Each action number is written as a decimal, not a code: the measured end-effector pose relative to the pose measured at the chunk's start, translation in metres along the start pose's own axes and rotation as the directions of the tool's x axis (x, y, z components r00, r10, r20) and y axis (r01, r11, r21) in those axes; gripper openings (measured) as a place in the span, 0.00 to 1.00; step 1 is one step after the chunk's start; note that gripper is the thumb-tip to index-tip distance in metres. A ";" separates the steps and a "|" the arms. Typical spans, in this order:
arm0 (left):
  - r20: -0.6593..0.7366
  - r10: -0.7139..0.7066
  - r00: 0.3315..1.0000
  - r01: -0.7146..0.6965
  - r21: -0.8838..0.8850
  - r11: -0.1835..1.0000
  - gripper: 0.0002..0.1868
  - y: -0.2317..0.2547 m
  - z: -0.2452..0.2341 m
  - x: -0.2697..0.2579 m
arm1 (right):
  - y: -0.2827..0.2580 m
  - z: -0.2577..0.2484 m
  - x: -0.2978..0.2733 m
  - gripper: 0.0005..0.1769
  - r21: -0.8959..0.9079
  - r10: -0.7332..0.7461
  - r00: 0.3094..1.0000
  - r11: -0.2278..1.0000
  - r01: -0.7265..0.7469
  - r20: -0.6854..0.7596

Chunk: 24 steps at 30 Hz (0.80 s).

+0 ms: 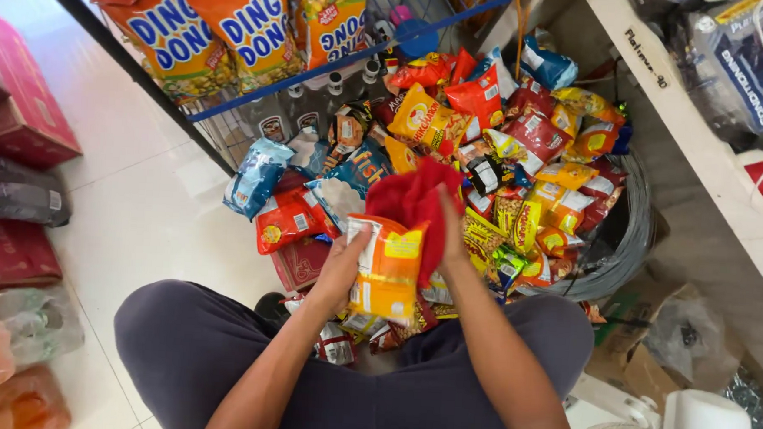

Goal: Cleaning individual bags of snacks with a cloth while sitting on the floor.

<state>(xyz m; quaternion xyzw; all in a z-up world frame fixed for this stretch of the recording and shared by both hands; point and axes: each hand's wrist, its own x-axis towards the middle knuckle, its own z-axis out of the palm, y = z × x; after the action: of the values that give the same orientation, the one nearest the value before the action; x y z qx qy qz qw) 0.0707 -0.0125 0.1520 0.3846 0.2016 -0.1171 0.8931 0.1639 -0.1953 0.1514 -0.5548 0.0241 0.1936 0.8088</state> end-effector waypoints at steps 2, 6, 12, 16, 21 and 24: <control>0.055 -0.108 0.993 0.111 -0.057 0.992 0.20 0.020 0.011 -0.009 | -0.011 0.003 -0.003 0.38 0.338 0.152 0.988 0.929 -0.148 0.014; 0.084 -0.122 0.989 0.143 -0.316 0.938 0.23 0.038 0.014 -0.007 | -0.008 0.048 -0.034 0.36 0.379 0.210 0.969 0.892 -0.245 0.132; -0.332 0.233 0.914 -0.207 0.112 0.972 0.23 -0.023 -0.041 0.036 | 0.029 0.057 -0.037 0.28 0.392 0.215 0.973 0.891 -0.230 0.082; -0.129 0.203 0.971 -0.191 0.100 0.977 0.26 -0.029 -0.029 0.025 | 0.021 0.064 -0.031 0.24 0.301 0.045 0.985 0.954 0.008 -0.169; 0.037 0.380 0.924 -0.350 0.481 0.804 0.32 -0.009 0.001 0.003 | 0.022 0.060 -0.048 0.26 -0.276 -0.136 0.971 0.958 0.079 -0.196; -0.133 0.280 0.951 -0.236 0.277 0.931 0.32 0.013 -0.008 0.008 | 0.015 0.084 -0.083 0.29 -0.559 -0.132 0.991 0.823 0.104 -0.011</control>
<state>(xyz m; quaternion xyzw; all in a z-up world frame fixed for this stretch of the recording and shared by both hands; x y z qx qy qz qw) 0.0801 0.0015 0.1519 0.5294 0.2077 0.0095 0.8225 0.0676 -0.1385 0.1913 -0.7711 -0.0478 0.1283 0.6218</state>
